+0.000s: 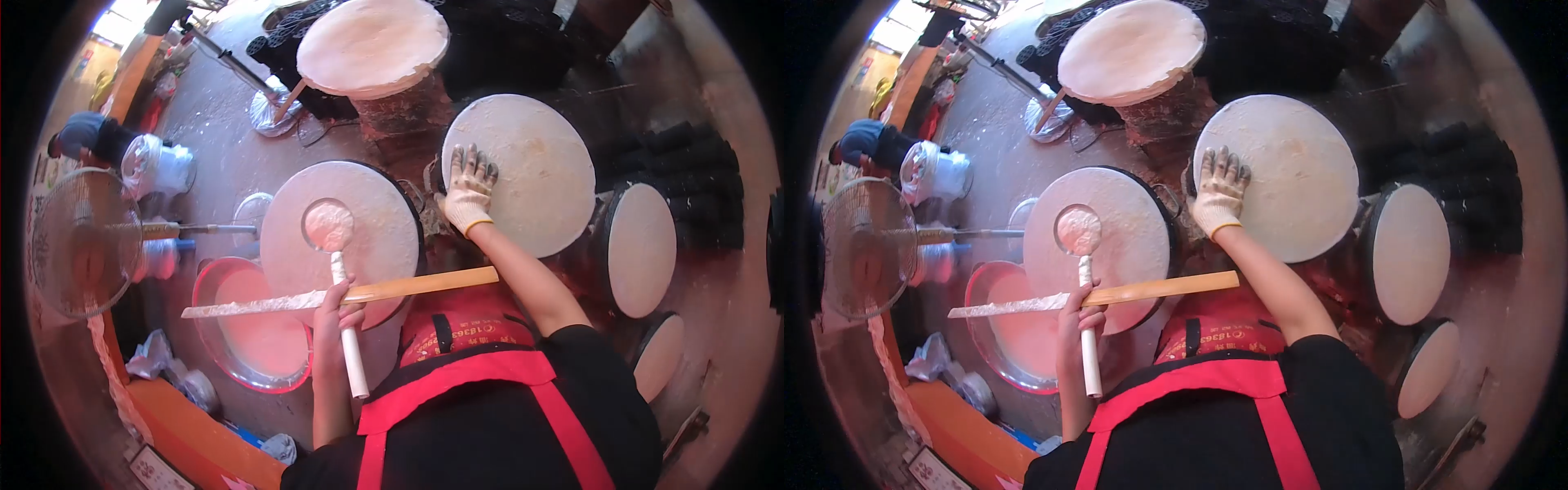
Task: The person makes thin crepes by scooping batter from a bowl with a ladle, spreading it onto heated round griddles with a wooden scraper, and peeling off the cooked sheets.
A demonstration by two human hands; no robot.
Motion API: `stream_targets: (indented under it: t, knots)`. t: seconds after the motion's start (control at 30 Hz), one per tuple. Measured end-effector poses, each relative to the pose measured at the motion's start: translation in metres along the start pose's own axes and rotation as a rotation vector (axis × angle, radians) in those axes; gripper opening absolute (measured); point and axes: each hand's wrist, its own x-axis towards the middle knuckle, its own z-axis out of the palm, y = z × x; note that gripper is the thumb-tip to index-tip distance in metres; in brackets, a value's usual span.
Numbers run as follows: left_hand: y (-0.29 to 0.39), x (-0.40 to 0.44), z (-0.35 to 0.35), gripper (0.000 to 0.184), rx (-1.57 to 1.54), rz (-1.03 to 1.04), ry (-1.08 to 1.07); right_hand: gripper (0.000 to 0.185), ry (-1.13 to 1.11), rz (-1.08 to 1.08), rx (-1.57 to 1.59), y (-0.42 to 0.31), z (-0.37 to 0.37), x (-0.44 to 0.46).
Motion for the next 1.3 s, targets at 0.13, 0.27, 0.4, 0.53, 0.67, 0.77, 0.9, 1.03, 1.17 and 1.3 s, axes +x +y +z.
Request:
stream_targets:
  t: [0.13, 0.27, 0.4, 0.53, 0.67, 0.77, 0.9, 1.03, 1.17, 1.3]
  knots:
    - [0.014, -0.007, 0.0, 0.025, -0.042, -0.044, -0.038, 0.061, 0.25, 0.071, 0.197, 0.006, 0.014, 0.006]
    - [0.013, -0.016, 0.013, 0.024, -0.009, -0.069, -0.059, 0.026, 0.194, -0.056, 0.234, 0.027, -0.004, 0.004]
    - [-0.001, -0.028, 0.026, 0.024, 0.011, -0.084, -0.101, 0.026, 0.159, 0.18, 0.538, 0.065, -0.072, 0.003]
    - [-0.028, -0.047, 0.039, 0.023, 0.006, -0.077, -0.123, 0.026, 0.364, 0.108, 1.379, 0.203, -0.095, -0.007]
    - [-0.057, -0.066, 0.058, 0.024, -0.022, -0.121, -0.157, 0.03, 0.58, -0.078, 1.312, 0.386, -0.121, -0.054]
    - [-0.097, -0.076, 0.077, 0.03, -0.098, -0.142, -0.188, 0.029, 0.577, -0.186, 1.217, 0.476, -0.171, -0.102]
    - [-0.137, -0.078, 0.114, 0.027, -0.173, -0.214, -0.203, 0.027, 0.509, -0.081, 1.557, 0.517, -0.234, -0.135]
    - [-0.156, -0.079, 0.126, 0.029, -0.253, -0.23, -0.204, 0.024, 0.46, 0.063, 1.563, 0.527, -0.244, -0.111]
    - [-0.155, -0.082, 0.113, 0.027, -0.325, -0.196, -0.188, 0.023, 0.53, 0.033, 1.242, 0.475, -0.228, -0.055]
    - [-0.137, -0.076, 0.072, 0.026, -0.257, -0.086, -0.132, 0.025, 0.41, 0.06, 1.472, 0.352, -0.223, -0.004]
